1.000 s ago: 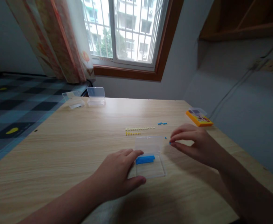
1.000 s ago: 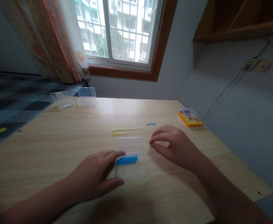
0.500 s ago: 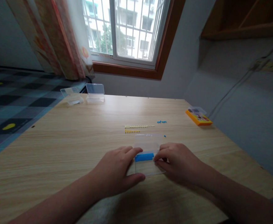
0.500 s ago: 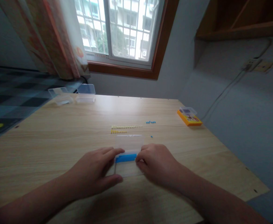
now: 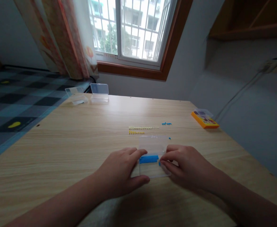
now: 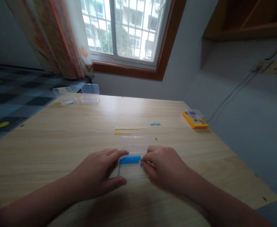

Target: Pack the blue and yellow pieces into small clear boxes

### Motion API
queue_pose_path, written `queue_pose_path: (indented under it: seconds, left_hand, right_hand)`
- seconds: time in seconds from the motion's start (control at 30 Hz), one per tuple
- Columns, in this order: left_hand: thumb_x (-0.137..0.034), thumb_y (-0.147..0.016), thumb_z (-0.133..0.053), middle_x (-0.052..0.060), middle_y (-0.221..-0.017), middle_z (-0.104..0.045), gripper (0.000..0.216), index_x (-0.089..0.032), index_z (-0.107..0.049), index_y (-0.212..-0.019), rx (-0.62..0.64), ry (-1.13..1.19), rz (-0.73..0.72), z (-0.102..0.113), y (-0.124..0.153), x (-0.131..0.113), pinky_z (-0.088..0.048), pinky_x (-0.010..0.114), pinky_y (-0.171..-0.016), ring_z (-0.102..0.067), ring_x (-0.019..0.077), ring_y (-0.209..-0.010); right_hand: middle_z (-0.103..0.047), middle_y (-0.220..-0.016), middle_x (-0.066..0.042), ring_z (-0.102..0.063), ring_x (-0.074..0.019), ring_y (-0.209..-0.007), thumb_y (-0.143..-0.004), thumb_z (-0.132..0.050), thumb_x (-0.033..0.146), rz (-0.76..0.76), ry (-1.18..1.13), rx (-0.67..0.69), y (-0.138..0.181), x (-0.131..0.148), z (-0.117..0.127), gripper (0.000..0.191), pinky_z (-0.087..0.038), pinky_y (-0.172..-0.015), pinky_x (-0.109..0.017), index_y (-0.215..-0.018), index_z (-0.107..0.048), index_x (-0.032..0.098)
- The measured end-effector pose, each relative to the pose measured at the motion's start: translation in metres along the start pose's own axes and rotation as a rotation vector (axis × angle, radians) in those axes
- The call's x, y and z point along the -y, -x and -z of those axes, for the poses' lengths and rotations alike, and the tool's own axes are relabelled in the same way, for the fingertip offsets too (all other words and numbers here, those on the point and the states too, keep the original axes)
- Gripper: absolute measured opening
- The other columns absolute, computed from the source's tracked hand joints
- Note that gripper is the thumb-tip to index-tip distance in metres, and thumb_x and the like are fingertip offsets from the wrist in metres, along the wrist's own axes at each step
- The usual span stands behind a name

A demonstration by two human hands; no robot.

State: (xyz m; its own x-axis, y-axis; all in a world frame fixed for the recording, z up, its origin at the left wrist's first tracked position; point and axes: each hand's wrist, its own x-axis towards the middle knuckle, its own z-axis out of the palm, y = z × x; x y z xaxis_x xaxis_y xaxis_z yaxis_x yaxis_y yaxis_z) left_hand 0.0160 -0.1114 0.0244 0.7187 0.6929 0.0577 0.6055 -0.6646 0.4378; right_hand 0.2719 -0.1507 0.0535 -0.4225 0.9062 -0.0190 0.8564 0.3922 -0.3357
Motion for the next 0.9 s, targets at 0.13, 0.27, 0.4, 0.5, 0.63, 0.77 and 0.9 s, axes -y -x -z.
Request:
queue_pose_path:
  seconds: [0.13,0.27,0.4,0.5,0.63,0.77,0.9]
  left_hand:
    - [-0.049,-0.083,-0.073,0.011,-0.125,-0.07,0.062,-0.022,-0.057,-0.136,0.008,-0.001,0.009,-0.0006,-0.0004,-0.0008,-0.054,0.05,-0.096,-0.066,0.0336,-0.112]
    - [-0.049,-0.083,-0.074,0.011,-0.125,-0.07,0.062,-0.022,-0.058,-0.136,0.0,-0.005,0.002,-0.0012,-0.0006,-0.0003,-0.054,0.05,-0.096,-0.067,0.0336,-0.111]
    - [-0.049,-0.083,-0.073,0.011,-0.123,-0.07,0.062,-0.022,-0.058,-0.136,0.008,-0.002,0.003,0.0002,0.0004,-0.0005,-0.054,0.05,-0.095,-0.067,0.0341,-0.11]
    - [-0.048,-0.083,-0.074,0.011,-0.122,-0.07,0.061,-0.022,-0.059,-0.135,0.01,0.001,0.004,0.0011,0.001,-0.0008,-0.055,0.051,-0.094,-0.068,0.0342,-0.11]
    - [-0.048,-0.082,-0.075,0.011,-0.123,-0.07,0.063,-0.022,-0.058,-0.137,-0.012,-0.002,0.001,0.0005,0.0008,-0.0012,-0.054,0.05,-0.096,-0.067,0.0342,-0.111]
    - [-0.048,-0.082,-0.074,0.011,-0.122,-0.07,0.062,-0.021,-0.059,-0.136,0.001,-0.006,0.003,-0.0001,-0.0003,-0.0015,-0.055,0.051,-0.094,-0.068,0.0347,-0.11]
    - [-0.048,-0.083,-0.074,0.011,-0.123,-0.07,0.062,-0.022,-0.058,-0.136,0.002,-0.005,0.005,-0.0003,-0.0011,-0.001,-0.054,0.051,-0.095,-0.067,0.0347,-0.111]
  right_hand:
    - [-0.066,-0.079,0.0,-0.059,-0.0108,-0.069,-0.095,-0.058,0.021,-0.006,0.003,0.046,-0.0009,0.0035,0.0001,0.023,-0.036,-0.066,-0.024,-0.08,-0.077,0.023]
    - [-0.066,-0.079,-0.001,-0.059,-0.011,-0.07,-0.096,-0.058,0.022,-0.008,0.009,0.02,-0.0021,0.0032,-0.0016,0.025,-0.035,-0.065,-0.024,-0.082,-0.077,0.022]
    - [-0.067,-0.081,-0.001,-0.061,-0.0118,-0.071,-0.098,-0.057,0.024,0.003,0.005,0.006,-0.0013,0.0001,-0.0025,0.024,-0.036,-0.066,-0.025,-0.09,-0.08,0.025]
    - [-0.068,-0.08,-0.001,-0.061,-0.0119,-0.071,-0.098,-0.057,0.024,0.003,0.003,-0.008,-0.0006,-0.0013,-0.0015,0.023,-0.036,-0.066,-0.026,-0.095,-0.08,0.026]
    - [-0.067,-0.078,0.0,-0.06,-0.0118,-0.069,-0.096,-0.057,0.023,-0.009,0.01,0.011,-0.0013,-0.0003,0.0004,0.024,-0.034,-0.064,-0.026,-0.088,-0.08,0.025]
    - [-0.066,-0.076,0.0,-0.058,-0.0108,-0.068,-0.096,-0.057,0.023,-0.022,0.029,0.03,-0.0031,0.0022,-0.0001,0.026,-0.032,-0.063,-0.025,-0.077,-0.076,0.022]
    - [-0.066,-0.076,0.0,-0.057,-0.0102,-0.066,-0.095,-0.057,0.021,-0.032,0.019,0.039,-0.0036,0.0028,-0.0016,0.025,-0.03,-0.062,-0.025,-0.078,-0.076,0.021]
